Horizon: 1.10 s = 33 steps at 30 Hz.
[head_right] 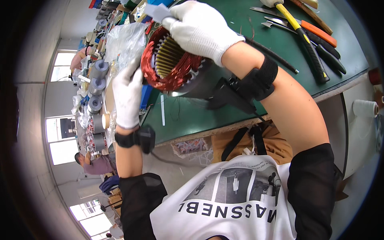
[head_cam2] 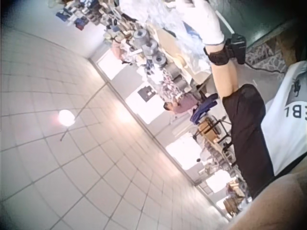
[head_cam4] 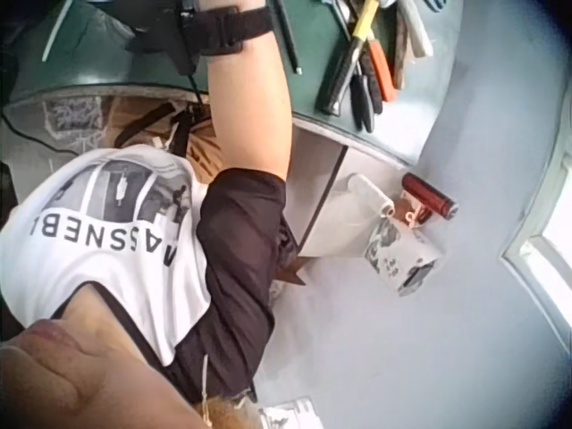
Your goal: Inserting insulating sheets into the slots of an electric motor stator using a screwdriver.
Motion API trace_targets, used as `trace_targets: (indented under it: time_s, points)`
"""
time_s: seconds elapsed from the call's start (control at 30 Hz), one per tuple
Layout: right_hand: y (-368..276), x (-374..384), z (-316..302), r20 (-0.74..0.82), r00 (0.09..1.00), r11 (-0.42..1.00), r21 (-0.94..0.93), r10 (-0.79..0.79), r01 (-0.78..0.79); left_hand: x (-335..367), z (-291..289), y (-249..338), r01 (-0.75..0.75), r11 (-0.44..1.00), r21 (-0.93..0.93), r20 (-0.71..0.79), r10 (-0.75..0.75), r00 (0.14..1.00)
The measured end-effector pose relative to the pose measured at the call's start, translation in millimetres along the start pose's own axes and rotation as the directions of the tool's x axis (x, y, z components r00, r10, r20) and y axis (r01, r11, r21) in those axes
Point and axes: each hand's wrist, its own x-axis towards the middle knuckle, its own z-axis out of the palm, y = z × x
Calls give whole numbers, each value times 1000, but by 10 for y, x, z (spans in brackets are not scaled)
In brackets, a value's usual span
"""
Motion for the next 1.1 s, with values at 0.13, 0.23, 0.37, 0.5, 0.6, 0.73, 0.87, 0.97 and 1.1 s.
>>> trace_targets:
  time_s: [0.13,0.23,0.37,0.5,0.6,0.73,0.87,0.97,1.1]
  points:
    - [-19,9,18,87,996,997,-82,16,-9,113,-20,-69,-128,984,126,7,128,992]
    - [-9,-11,-31,-8,1000,997,-79,-6,6,109,-52,65,-31,999,-12,74,32,997]
    - [-9,-43,66,-48,988,952,-277,-147,128,114,-75,16,24,1000,-8,78,-24,997]
    - [-79,-71,29,-63,998,989,-145,1,-10,173,-82,58,-39,999,-13,95,40,995]
    - [2,-71,48,-85,992,965,-254,-90,66,173,-19,-57,109,990,-91,110,-99,989]
    - [-56,-21,-22,-30,996,962,-261,-86,75,265,-79,88,-96,995,6,114,95,989]
    - [-12,-54,6,-22,1000,978,-209,0,-4,226,-71,26,-70,997,-27,192,74,979]
    - [-2,-37,13,0,1000,992,-123,10,-10,164,-48,-36,54,981,-186,147,-26,989]
    - [-14,-36,13,-54,998,989,-144,-26,18,239,50,-122,85,900,-427,121,-37,992]
